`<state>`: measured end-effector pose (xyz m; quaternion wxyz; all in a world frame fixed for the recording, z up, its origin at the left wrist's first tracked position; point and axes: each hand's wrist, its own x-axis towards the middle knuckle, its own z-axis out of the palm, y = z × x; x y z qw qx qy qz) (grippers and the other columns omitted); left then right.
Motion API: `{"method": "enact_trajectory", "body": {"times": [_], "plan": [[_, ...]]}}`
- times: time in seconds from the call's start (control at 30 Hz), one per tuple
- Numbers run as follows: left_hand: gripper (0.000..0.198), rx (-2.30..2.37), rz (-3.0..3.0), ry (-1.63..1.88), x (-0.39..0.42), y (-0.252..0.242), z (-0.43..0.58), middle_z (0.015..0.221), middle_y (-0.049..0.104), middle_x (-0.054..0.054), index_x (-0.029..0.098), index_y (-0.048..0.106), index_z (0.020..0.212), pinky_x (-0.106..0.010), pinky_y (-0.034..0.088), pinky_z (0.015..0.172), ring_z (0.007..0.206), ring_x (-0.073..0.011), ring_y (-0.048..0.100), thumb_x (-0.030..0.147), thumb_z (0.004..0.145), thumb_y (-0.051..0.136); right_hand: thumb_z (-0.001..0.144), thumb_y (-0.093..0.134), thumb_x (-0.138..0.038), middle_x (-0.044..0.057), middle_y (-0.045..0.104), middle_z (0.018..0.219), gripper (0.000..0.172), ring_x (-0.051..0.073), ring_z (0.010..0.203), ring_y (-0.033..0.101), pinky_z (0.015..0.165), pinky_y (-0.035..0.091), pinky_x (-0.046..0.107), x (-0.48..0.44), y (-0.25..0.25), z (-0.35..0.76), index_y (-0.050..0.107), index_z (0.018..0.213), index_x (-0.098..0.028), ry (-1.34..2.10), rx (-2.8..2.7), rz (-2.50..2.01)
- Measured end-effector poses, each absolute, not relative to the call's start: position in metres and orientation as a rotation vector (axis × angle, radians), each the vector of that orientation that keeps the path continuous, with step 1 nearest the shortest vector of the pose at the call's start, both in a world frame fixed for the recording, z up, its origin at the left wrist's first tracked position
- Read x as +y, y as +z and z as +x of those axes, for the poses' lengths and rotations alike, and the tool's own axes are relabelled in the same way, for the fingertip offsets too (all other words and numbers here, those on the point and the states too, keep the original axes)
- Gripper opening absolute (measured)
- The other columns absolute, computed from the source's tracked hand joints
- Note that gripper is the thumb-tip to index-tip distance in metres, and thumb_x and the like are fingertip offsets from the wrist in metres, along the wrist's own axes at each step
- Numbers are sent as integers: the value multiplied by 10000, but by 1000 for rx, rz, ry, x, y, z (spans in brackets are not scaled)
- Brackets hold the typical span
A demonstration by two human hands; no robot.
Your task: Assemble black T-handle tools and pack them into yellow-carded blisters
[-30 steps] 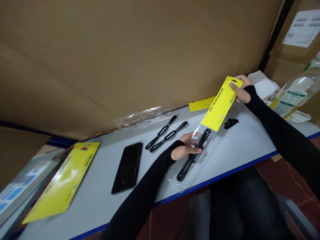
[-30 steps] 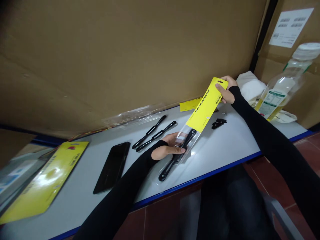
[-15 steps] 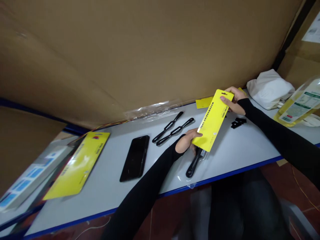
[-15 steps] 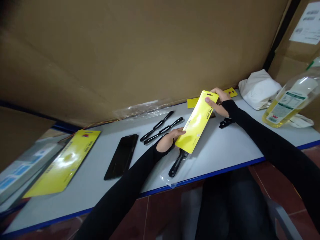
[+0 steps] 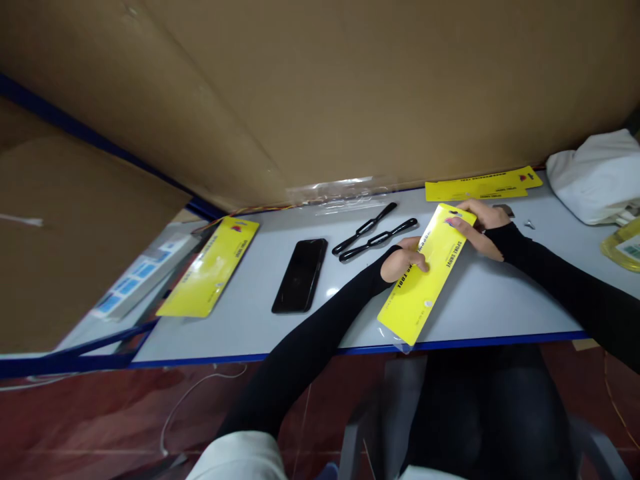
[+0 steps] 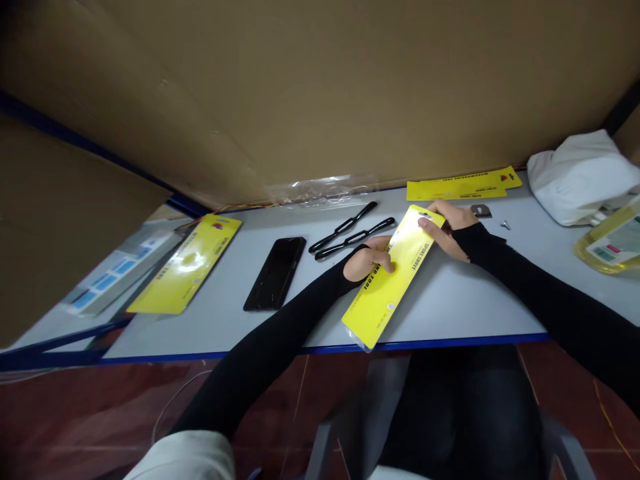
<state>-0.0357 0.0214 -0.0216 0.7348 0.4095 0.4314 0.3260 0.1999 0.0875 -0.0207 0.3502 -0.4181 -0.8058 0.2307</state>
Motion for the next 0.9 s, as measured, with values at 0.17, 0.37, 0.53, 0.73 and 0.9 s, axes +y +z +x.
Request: {"method": "enact_trajectory", "body": {"times": [0.17, 0.37, 0.53, 0.73, 0.9], "plan": [[773, 939, 963, 709, 19, -15, -36, 1053, 826, -140, 125, 730, 1240, -433, 618, 695, 863, -385, 788, 118, 471, 810, 824, 801, -711, -30, 665, 586, 499, 194, 362, 520, 333, 374, 344, 81, -15, 192, 544, 961, -306, 1030, -1894, -1147], [702, 857, 929, 857, 25, -4, -56, 1137, 814, -146, 104, 699, 1277, -476, 617, 900, 1079, -419, 777, 300, 626, 873, 740, 906, -673, 35, 763, 716, 594, 203, 385, 581, 290, 427, 348, 107, -9, 204, 522, 986, -292, 1217, -1525, -1048], [622, 913, 1016, 788, 37, -15, -71, 1042, 834, -147, 109, 738, 1133, -397, 625, 884, 949, -313, 809, 348, 626, 1008, 582, 981, -706, 53, 769, 738, 699, 179, 377, 571, 268, 396, 315, 118, 8, 220, 548, 924, -277, 1111, -1428, -1013], [563, 990, 1142, 758, 37, -23, -66, 964, 840, -150, 95, 805, 975, -367, 653, 856, 862, -250, 811, 356, 548, 1061, 533, 892, -869, 78, 726, 649, 756, 220, 401, 602, 258, 420, 338, 125, 8, 225, 622, 851, -239, 1287, -1454, -1057], [603, 983, 1116, 804, 32, -18, -62, 1004, 835, -195, 63, 816, 1000, -388, 669, 820, 884, -305, 822, 298, 507, 1071, 456, 954, -814, 167, 797, 846, 775, 216, 466, 640, 265, 429, 333, 132, 1, 230, 648, 823, -203, 1165, -1426, -1099]]}}
